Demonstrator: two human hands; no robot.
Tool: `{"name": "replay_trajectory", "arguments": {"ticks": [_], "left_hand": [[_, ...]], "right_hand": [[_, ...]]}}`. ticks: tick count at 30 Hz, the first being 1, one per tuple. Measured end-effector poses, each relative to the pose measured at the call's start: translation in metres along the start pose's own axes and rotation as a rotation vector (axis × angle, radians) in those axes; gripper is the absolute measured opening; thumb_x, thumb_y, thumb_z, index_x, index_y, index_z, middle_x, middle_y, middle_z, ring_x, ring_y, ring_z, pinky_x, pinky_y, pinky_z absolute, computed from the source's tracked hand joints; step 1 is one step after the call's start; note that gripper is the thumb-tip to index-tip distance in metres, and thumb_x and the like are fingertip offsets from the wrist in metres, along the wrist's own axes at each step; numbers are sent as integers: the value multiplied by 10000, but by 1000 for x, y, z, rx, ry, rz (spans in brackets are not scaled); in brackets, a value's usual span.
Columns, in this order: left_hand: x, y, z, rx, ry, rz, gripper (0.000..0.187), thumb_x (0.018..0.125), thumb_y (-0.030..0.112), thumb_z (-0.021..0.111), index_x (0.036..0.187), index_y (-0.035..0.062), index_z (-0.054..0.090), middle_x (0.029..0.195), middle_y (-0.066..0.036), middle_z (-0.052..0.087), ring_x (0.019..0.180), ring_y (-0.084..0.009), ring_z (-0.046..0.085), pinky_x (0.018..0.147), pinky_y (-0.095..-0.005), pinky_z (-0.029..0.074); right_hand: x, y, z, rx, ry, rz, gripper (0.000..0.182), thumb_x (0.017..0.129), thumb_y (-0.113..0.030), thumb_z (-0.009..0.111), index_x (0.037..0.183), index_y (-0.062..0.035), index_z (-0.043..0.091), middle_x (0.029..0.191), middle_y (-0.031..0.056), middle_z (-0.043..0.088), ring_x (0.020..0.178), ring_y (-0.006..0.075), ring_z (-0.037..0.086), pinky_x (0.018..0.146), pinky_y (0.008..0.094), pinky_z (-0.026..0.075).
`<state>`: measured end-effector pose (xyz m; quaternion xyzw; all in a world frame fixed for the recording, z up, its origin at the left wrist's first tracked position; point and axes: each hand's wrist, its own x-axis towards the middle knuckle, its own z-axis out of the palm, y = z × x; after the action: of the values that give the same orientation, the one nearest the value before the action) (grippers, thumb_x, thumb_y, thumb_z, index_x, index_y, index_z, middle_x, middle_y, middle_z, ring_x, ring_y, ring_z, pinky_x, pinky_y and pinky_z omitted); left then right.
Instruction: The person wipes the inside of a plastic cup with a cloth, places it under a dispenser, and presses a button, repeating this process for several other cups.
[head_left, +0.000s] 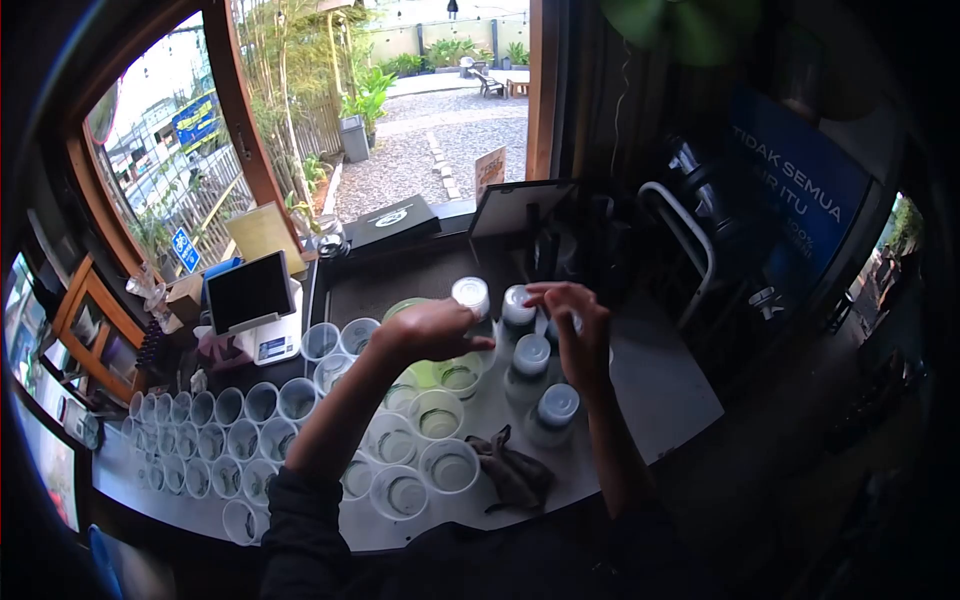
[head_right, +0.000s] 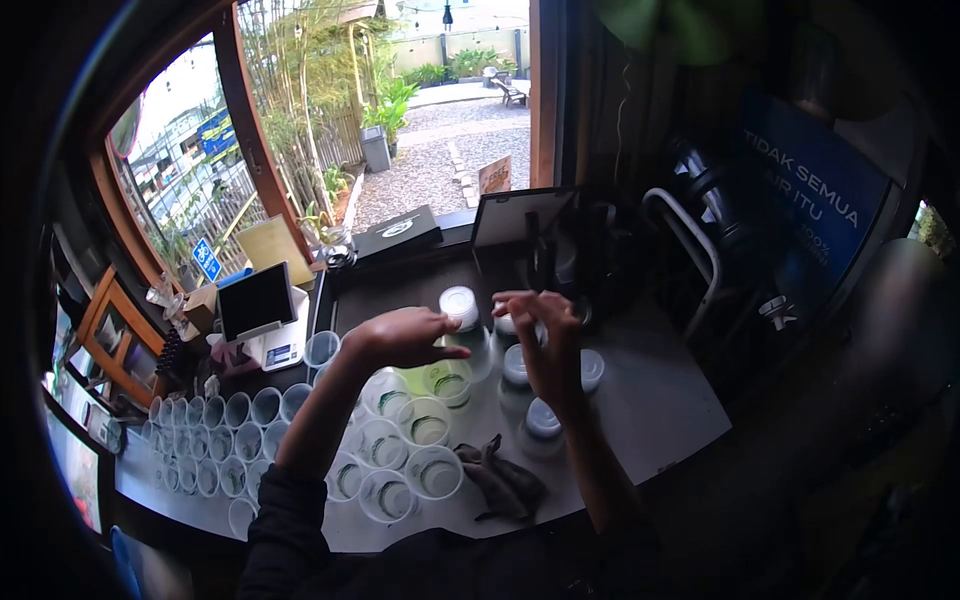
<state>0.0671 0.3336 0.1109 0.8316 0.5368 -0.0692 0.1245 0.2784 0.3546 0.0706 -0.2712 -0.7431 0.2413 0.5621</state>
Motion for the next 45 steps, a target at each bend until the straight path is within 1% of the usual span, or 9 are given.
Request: {"name": "replay_trajectory", "arguments": {"ticks": [7,12,19,28,31,36,40,41,45], "left_hand": [[-76,-43,112,-145,-13,19,882,823,523,656,1403,-61,338,1424,-254,392,1362,-330,346,1132,-359,294],[-104,-55,146,-176,-44,-16,1014,771,467,728,1453,-63,196,1505,-257,239,1415,-315,238,1163,-342,234],[-111,-57,162,-189,-44,-16,970,823,443,684,1461,-62,156,1518,-259,203,1412,-318,245,1165,-370,225],[-115,-48,101,-394,514,104,1013,815,460,706,1500,21,102,1524,-256,194,1413,-380,221,1147,-425,246],[-100,-37,85,-728,489,216,1073,786,508,720,1502,19,89,1481,-282,279,1379,-389,300,1139,-446,257],[-55,-12,61,-1043,716,356,696,752,293,816,1281,46,437,1194,-144,566,1119,-251,574,950,-387,470],[-12,6,37,-1055,789,169,523,747,311,814,1079,1,554,1062,-133,639,946,-203,652,811,-343,526],[-2,12,26,-930,791,159,485,749,287,816,1056,4,570,1035,-121,652,917,-177,657,771,-320,534],[45,46,-8,-759,746,163,456,795,386,762,991,0,618,947,-147,692,877,-198,687,767,-310,534]], "right_hand": [[-74,5,68,-227,-743,-126,310,716,20,661,1004,-95,671,1167,41,623,1147,240,536,961,393,388],[-104,22,90,-485,-885,-185,250,659,0,673,873,-123,715,1149,19,635,1161,195,515,959,360,365],[-106,15,97,-477,-728,-146,74,735,-83,719,800,-118,714,1065,-3,669,1164,193,511,941,401,391],[-66,-20,51,-163,-313,-211,130,760,-91,749,884,-70,715,941,29,716,975,198,635,903,355,431],[-65,-13,31,24,-160,31,166,758,-126,771,901,-60,719,899,40,723,899,174,653,859,338,448],[-64,2,10,81,-109,196,137,791,-166,755,857,-49,724,890,28,732,840,83,637,726,261,453],[-59,3,-6,-324,227,-46,785,695,-176,808,1364,-85,408,1444,157,392,1134,246,573,803,312,461],[-53,-4,-12,-392,212,-102,879,677,-227,823,1417,-106,365,1499,154,296,1322,285,402,929,403,406],[-29,2,-29,-738,-111,-177,1004,686,-368,807,1487,-118,255,1481,140,320,1380,282,299,1028,518,261]]}}
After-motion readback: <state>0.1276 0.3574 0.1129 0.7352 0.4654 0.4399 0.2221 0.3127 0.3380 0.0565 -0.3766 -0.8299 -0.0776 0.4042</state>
